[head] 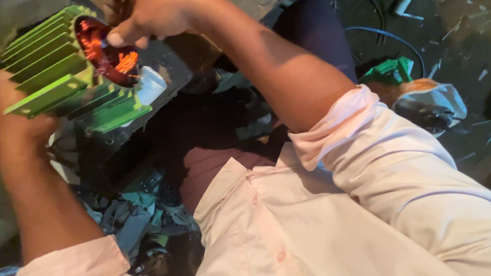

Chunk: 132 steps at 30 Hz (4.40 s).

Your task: The person sits at a cluttered workbench and works on a green finned motor housing containing a copper coil. They cut a piece of white sheet material with scissors, fit it inside the housing, rotate the housing, and work the copper windings and wire ends by hand.

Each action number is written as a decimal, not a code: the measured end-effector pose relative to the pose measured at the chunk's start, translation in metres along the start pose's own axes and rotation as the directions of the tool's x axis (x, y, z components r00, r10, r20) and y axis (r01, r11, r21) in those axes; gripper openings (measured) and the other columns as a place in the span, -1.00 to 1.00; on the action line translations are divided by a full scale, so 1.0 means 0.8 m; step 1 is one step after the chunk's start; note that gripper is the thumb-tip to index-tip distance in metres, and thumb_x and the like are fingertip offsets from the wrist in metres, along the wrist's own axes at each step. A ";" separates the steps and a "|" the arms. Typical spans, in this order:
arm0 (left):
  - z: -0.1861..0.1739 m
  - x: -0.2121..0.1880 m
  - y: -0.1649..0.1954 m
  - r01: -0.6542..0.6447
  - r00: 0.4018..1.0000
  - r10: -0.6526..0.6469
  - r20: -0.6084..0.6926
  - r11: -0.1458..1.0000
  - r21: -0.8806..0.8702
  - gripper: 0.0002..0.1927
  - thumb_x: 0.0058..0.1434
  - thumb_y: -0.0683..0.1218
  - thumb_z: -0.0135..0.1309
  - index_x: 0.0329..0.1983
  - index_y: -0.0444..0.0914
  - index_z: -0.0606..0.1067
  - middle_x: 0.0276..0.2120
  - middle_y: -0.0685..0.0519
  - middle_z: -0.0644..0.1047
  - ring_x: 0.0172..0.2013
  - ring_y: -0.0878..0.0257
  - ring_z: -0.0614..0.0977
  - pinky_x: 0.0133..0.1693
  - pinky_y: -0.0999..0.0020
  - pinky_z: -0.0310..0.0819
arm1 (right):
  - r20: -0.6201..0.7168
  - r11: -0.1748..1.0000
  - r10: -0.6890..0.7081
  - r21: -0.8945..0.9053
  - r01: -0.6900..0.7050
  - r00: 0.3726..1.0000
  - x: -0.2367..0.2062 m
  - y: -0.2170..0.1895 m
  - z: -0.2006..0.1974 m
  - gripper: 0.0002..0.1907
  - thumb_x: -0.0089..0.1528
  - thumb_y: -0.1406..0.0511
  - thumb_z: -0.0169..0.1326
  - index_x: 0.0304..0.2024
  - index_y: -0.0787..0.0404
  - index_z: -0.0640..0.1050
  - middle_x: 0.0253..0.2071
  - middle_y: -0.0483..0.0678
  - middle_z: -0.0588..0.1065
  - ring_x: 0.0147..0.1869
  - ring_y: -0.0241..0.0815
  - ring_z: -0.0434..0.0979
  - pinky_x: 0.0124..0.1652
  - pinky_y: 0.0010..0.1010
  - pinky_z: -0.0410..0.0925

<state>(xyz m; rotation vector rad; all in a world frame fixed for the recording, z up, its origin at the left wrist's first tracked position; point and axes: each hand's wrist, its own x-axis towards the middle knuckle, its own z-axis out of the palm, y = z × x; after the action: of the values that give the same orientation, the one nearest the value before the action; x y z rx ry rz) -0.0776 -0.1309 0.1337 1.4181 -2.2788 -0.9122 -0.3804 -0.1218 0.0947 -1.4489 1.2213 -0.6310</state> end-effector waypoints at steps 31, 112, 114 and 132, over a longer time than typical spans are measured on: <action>0.008 -0.002 -0.026 -0.106 0.991 0.117 -0.067 0.983 0.149 -0.79 0.27 -0.20 0.22 -0.03 -0.28 0.59 -0.17 0.08 0.62 -0.22 0.40 0.57 -0.18 0.44 0.45 | -0.112 0.888 -0.091 -0.459 0.030 0.990 0.046 -0.002 0.043 -0.76 0.13 0.27 0.16 -0.20 0.26 0.64 -0.50 0.05 0.59 -0.49 -0.16 0.65 -0.50 -0.29 0.48; -0.006 0.003 0.059 -0.172 0.985 0.171 0.033 0.984 0.054 -0.80 0.32 -0.22 0.18 -0.01 -0.35 0.60 -0.11 -0.02 0.63 -0.14 0.33 0.62 -0.12 0.38 0.47 | 0.018 0.980 0.055 -0.195 -0.050 0.998 0.028 -0.015 0.014 -0.74 0.21 0.15 0.26 -0.22 0.19 0.60 -0.47 -0.09 0.65 -0.46 -0.39 0.72 -0.48 -0.52 0.50; -0.004 -0.002 0.040 -0.093 0.996 0.093 -0.006 0.994 -0.061 -0.78 0.29 -0.20 0.18 -0.01 -0.32 0.60 -0.13 0.00 0.63 -0.16 0.36 0.61 -0.12 0.40 0.48 | 0.042 0.964 0.108 -0.249 -0.095 0.993 0.027 -0.016 0.012 -0.74 0.25 0.14 0.21 -0.21 0.19 0.62 -0.48 -0.09 0.64 -0.45 -0.36 0.71 -0.47 -0.48 0.48; 0.001 -0.006 -0.039 -0.086 0.992 0.119 -0.041 0.880 0.467 -0.53 -0.15 -0.17 0.32 -0.14 -0.47 0.56 -0.27 -0.18 0.60 -0.27 0.08 0.62 -0.22 0.23 0.53 | 0.148 0.962 0.232 -0.179 -0.204 0.961 0.046 -0.027 0.001 -0.66 0.26 0.25 0.18 0.07 0.13 0.49 -0.36 -0.11 0.63 -0.44 -0.40 0.69 -0.48 -0.48 0.47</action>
<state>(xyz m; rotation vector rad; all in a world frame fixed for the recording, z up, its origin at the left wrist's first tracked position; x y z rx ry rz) -0.0545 -0.1363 0.1126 1.4540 -2.6021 -0.2789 -0.3599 -0.1572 0.1062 -1.4429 1.2993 -0.2579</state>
